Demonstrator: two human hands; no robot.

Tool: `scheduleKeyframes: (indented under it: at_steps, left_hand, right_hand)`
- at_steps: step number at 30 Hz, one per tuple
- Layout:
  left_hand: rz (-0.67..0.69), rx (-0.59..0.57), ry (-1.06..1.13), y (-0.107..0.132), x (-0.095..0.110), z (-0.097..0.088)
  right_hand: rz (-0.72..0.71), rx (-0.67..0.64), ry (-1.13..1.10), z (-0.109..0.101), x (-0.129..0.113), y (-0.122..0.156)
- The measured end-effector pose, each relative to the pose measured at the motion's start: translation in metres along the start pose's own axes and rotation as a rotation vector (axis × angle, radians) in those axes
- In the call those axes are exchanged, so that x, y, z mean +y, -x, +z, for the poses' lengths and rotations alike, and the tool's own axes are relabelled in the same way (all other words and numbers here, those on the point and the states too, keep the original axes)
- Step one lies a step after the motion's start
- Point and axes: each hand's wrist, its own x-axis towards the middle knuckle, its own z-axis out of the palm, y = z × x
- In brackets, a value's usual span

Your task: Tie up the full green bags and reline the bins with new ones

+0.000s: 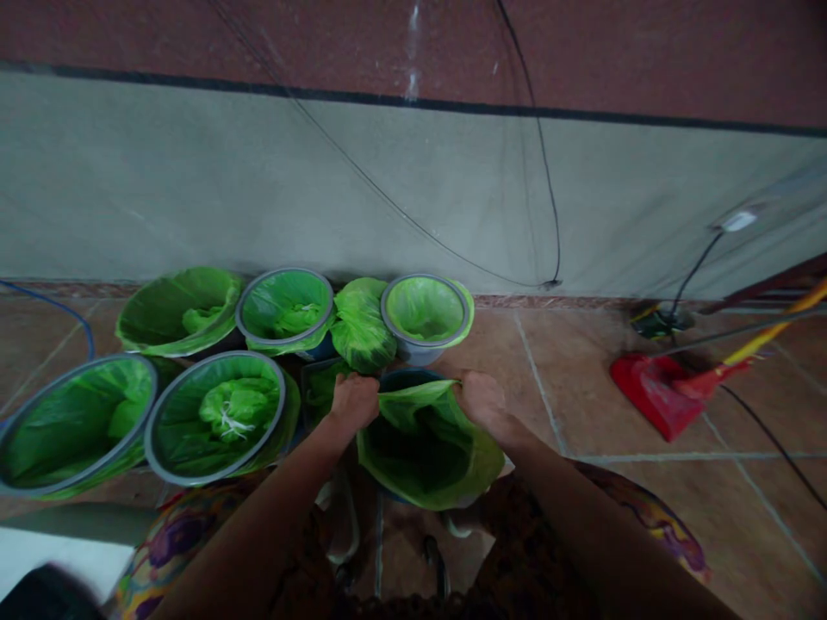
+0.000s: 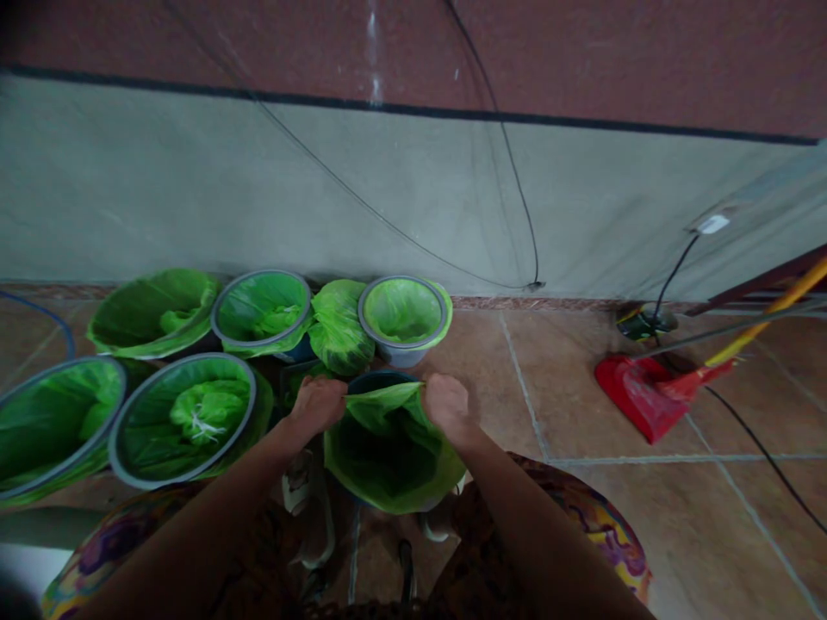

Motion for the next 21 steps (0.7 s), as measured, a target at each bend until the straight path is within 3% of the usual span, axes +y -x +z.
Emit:
scheduleKeyframes:
  at_steps: [4,8,11,13,15,18,21]
  left_hand:
    - [-0.063,0.134,0.050,0.001,0.002,-0.018]
    - [-0.134,-0.040,0.021,0.002,0.002,-0.015]
    - [-0.127,-0.135,0.012,0.007,-0.001,-0.015]
    - [-0.143,-0.018,-0.002,0.012,-0.004,-0.019]
    - [-0.181,0.112,-0.030,0.014,-0.005,-0.022]
    - [-0.172,0.073,-0.031,0.013,-0.002,-0.013]
    - [-0.104,0.023,0.028,0.007,0.003,0.005]
  right_hand:
    - [0.020,0.132,-0.069,-0.002,0.000,0.001]
    - [-0.075,0.008,-0.110,0.003,0.001,0.000]
    - [-0.061,0.114,-0.159,0.004,0.002,0.000]
    - [-0.064,0.187,-0.170,0.005,0.001,0.000]
    - [-0.094,0.115,-0.128,0.007,-0.001,0.002]
    - [-0.101,-0.042,-0.046,0.009,-0.006,0.003]
    - [-0.009,0.080,-0.079,0.005,-0.004,0.001]
